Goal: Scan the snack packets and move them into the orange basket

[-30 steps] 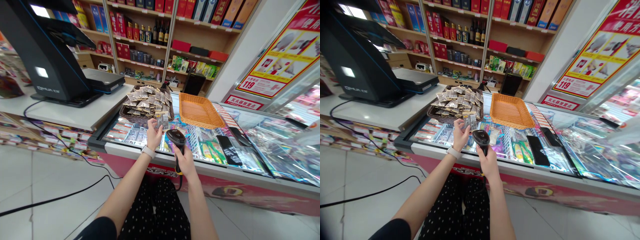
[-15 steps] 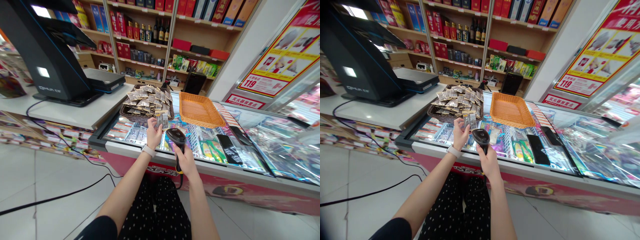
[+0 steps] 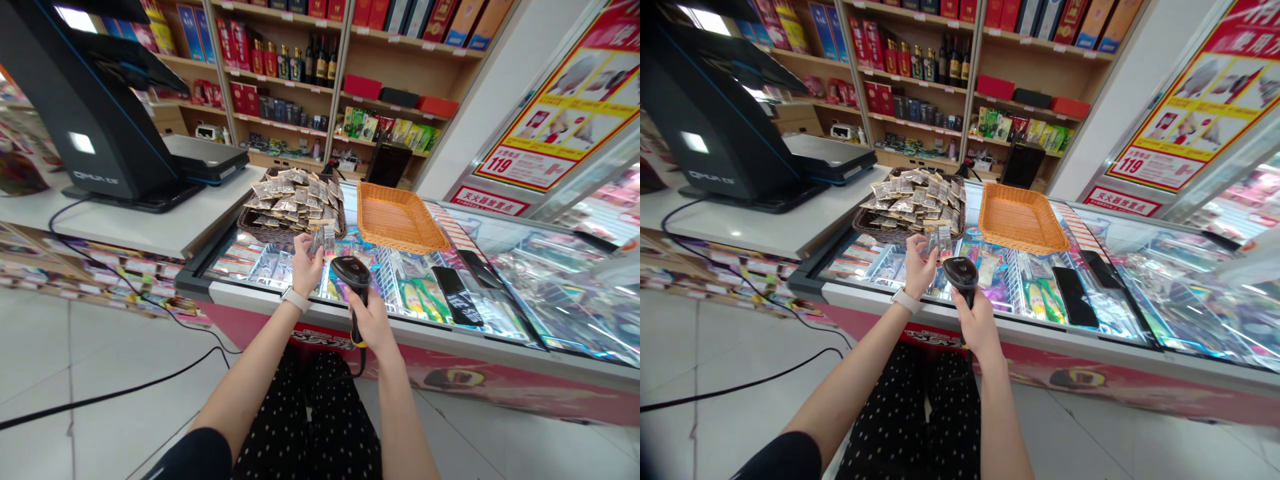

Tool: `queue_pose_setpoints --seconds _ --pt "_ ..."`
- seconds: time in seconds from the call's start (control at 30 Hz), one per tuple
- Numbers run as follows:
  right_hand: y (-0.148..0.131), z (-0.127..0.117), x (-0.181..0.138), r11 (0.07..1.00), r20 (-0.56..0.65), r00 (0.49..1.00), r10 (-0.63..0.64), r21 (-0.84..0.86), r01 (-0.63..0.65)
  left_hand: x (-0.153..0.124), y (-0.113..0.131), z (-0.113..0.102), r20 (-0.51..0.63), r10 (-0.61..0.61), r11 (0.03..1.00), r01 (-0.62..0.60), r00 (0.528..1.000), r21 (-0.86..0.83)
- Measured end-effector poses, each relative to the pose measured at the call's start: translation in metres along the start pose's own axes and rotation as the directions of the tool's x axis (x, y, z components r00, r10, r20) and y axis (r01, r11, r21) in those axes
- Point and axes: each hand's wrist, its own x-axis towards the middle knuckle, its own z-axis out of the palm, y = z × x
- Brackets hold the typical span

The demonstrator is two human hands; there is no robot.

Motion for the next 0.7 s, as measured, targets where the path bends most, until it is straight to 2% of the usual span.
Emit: queue_pose_setpoints --seconds 0.23,0.4,0.57,0.7 --pt "0.005 -0.001 0.001 1.000 -0.005 1.000 0.008 0.016 -0.008 0.000 -0.003 0.000 -0.006 0.016 1.000 -0.016 1.000 -0.012" --pt "0.006 -0.001 0.000 0.999 -0.031 1.000 0.000 0.038 0.001 0.001 -0.001 0.000 0.016 -0.025 0.999 0.026 1.000 -0.030" --pt "0.007 -0.004 -0.002 0.998 -0.029 0.999 0.036 0.059 -0.035 -0.002 0.011 -0.001 0.030 -0.114 0.993 0.114 0.993 -0.022" --pt "0.015 -0.014 -0.004 0.996 -0.041 0.998 0.046 0.082 -0.043 0.000 0.029 0.009 0.112 -0.111 0.990 0.120 0.987 -0.068"
